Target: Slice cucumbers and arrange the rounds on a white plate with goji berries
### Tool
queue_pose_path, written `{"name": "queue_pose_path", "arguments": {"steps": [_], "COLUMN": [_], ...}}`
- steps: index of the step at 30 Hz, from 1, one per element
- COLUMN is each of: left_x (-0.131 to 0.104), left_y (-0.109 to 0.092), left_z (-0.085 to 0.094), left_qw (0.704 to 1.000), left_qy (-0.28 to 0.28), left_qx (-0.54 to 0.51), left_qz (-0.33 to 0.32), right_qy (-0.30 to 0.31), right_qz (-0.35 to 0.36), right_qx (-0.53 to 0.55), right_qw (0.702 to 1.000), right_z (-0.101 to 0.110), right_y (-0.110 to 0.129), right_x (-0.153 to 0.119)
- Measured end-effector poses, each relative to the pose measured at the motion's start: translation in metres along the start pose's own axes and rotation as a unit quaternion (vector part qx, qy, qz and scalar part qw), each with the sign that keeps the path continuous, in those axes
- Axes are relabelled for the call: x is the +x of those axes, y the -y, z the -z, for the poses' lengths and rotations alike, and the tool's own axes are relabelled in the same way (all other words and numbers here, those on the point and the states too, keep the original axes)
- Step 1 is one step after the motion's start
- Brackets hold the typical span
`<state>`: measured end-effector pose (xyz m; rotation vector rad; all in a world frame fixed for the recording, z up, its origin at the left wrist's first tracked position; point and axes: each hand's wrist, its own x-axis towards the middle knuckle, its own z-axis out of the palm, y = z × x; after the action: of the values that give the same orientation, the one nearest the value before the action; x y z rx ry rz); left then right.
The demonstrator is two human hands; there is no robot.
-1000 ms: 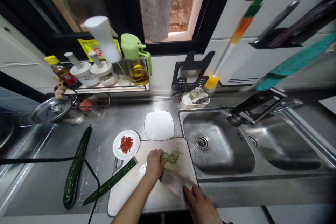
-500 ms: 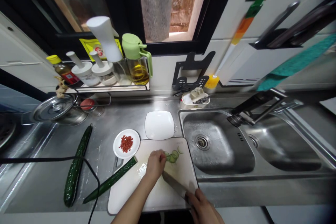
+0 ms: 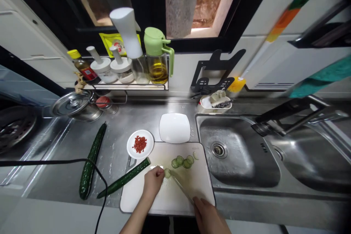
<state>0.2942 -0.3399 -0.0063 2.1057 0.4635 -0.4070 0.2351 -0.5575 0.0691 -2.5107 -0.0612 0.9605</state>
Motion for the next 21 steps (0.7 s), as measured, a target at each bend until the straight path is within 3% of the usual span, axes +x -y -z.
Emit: {"name": "queue_pose_path", "arguments": {"steps": [8,21], "left_x": [-0.003,0.001], "left_y": [-0.003,-0.006], "left_z": [0.002,0.003], "left_qw": [0.997,0.996], "left_qy": [-0.036,-0.023], "left_qx": [0.060,0.086], "left_qz": [-0.035,-0.021], "right_qy": [0.005,0.040], "right_qz": [-0.018,-0.044], "right_qx": [-0.059,-0.073], "right_qw": [0.998,0.996], "right_z": [-0.004,0.001], "right_y": [0.020,0.034], "right_x": [0.009,0.009]}}
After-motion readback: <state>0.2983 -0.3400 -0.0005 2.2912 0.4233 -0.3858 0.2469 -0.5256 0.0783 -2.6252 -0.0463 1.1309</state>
